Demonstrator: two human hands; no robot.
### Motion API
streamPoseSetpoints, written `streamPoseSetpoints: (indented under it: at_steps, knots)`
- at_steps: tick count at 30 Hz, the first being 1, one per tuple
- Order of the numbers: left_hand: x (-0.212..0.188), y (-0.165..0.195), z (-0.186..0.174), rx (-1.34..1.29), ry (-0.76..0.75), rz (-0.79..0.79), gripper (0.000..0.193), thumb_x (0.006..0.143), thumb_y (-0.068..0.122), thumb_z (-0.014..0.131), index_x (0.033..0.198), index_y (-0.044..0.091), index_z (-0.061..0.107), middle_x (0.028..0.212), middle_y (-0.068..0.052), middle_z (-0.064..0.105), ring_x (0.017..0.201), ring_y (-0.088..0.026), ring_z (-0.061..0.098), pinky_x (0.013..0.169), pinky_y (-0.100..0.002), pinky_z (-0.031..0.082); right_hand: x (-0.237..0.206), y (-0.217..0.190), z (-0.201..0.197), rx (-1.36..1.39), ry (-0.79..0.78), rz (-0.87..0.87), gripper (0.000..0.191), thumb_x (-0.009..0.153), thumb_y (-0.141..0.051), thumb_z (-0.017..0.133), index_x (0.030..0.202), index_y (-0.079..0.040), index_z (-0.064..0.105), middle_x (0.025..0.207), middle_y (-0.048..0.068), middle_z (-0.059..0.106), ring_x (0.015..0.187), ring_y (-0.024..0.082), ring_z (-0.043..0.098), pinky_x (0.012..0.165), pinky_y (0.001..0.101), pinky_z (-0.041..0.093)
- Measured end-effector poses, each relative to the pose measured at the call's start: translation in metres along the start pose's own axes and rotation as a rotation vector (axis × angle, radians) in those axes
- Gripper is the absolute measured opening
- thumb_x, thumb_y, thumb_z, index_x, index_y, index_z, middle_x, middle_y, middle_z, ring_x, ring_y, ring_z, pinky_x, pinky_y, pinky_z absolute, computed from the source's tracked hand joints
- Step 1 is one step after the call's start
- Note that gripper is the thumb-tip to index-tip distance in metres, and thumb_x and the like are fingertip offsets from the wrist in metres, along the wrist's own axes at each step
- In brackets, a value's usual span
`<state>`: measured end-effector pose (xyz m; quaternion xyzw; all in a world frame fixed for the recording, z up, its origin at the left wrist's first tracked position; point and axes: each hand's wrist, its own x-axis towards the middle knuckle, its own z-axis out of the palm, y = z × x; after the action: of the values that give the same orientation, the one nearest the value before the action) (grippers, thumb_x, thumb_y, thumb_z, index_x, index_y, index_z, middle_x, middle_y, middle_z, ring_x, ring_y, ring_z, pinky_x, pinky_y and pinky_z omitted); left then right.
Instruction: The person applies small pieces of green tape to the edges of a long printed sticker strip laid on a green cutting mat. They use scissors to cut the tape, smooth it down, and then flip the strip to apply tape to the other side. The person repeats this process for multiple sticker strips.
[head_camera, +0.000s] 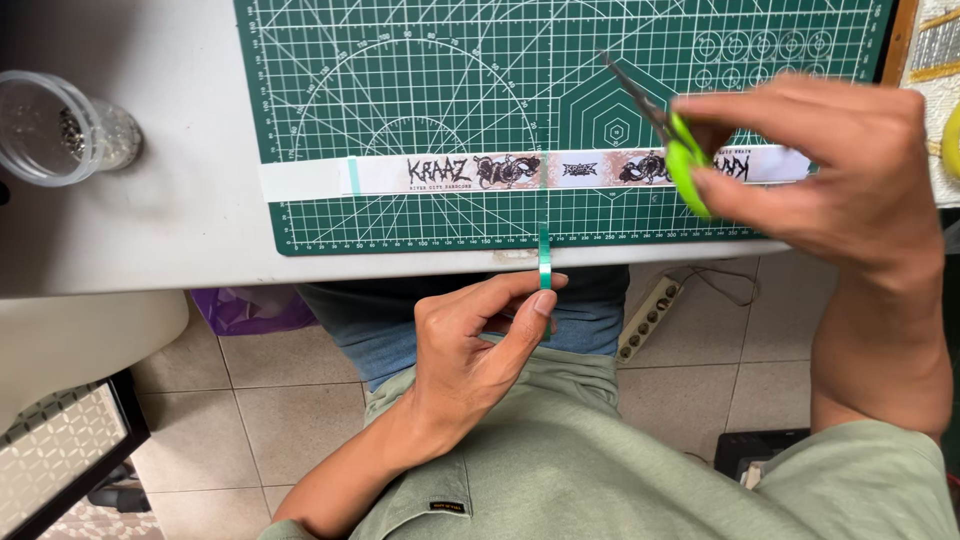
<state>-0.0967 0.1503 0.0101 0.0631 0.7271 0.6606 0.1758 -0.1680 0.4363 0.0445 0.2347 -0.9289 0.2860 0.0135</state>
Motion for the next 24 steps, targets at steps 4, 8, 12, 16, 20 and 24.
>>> streamPoseSetpoints:
  at_steps: [4,8,12,16,20,24]
  knots:
    - [0.000,-0.002,0.001,0.023,0.008,0.020,0.020,0.102,0.014,0.068,0.114,0.000,0.075,0.084,-0.007,0.078,0.076,-0.011,0.078,0.065,-0.021,0.063,-0.021,0.004,0.002,0.423,0.004,0.137,0.037,0.093,-0.016,0.076,0.125,-0.003,0.066,0.106,0.008,0.073,0.094,0.017,0.075,0.075,0.0258,0.061]
    - [0.000,-0.003,0.002,0.039,0.005,0.028,0.020,0.102,0.014,0.068,0.114,-0.001,0.075,0.082,-0.008,0.078,0.075,-0.011,0.078,0.064,-0.020,0.062,-0.038,-0.004,0.008,-0.049,-0.042,0.072,0.042,0.082,-0.013,0.084,0.119,0.000,0.071,0.101,0.015,0.075,0.087,0.026,0.075,0.069,0.0326,0.061]
    - [0.001,-0.003,0.002,0.039,0.009,0.020,0.020,0.102,0.013,0.067,0.113,-0.001,0.075,0.080,-0.007,0.077,0.072,-0.010,0.077,0.062,-0.020,0.060,-0.043,-0.013,0.011,-0.160,-0.043,0.028,0.041,0.081,-0.012,0.085,0.120,-0.004,0.073,0.106,0.012,0.075,0.094,0.026,0.073,0.080,0.0371,0.059]
    - [0.001,-0.001,0.002,0.028,0.008,0.023,0.019,0.103,0.012,0.067,0.114,-0.001,0.075,0.079,-0.006,0.077,0.072,-0.010,0.077,0.062,-0.020,0.060,-0.043,-0.020,0.009,-0.300,-0.100,0.000,0.051,0.075,-0.025,0.087,0.122,-0.007,0.074,0.106,0.007,0.075,0.092,0.020,0.070,0.080,0.0355,0.051]
    - [0.001,0.000,0.003,0.017,0.018,0.042,0.019,0.103,0.012,0.066,0.114,-0.002,0.074,0.082,-0.007,0.077,0.074,-0.010,0.077,0.062,-0.020,0.061,-0.041,-0.026,0.012,-0.450,-0.133,-0.071,0.049,0.078,-0.036,0.085,0.121,-0.012,0.076,0.105,-0.002,0.075,0.094,0.012,0.069,0.082,0.0363,0.042]
    - [0.002,-0.002,0.003,0.010,0.013,0.053,0.020,0.103,0.013,0.066,0.113,-0.001,0.075,0.081,-0.008,0.078,0.074,-0.011,0.079,0.060,-0.019,0.062,-0.037,-0.031,0.017,-0.602,-0.113,-0.122,0.043,0.084,-0.040,0.083,0.120,-0.018,0.078,0.100,-0.009,0.074,0.087,0.005,0.067,0.079,0.0335,0.036]
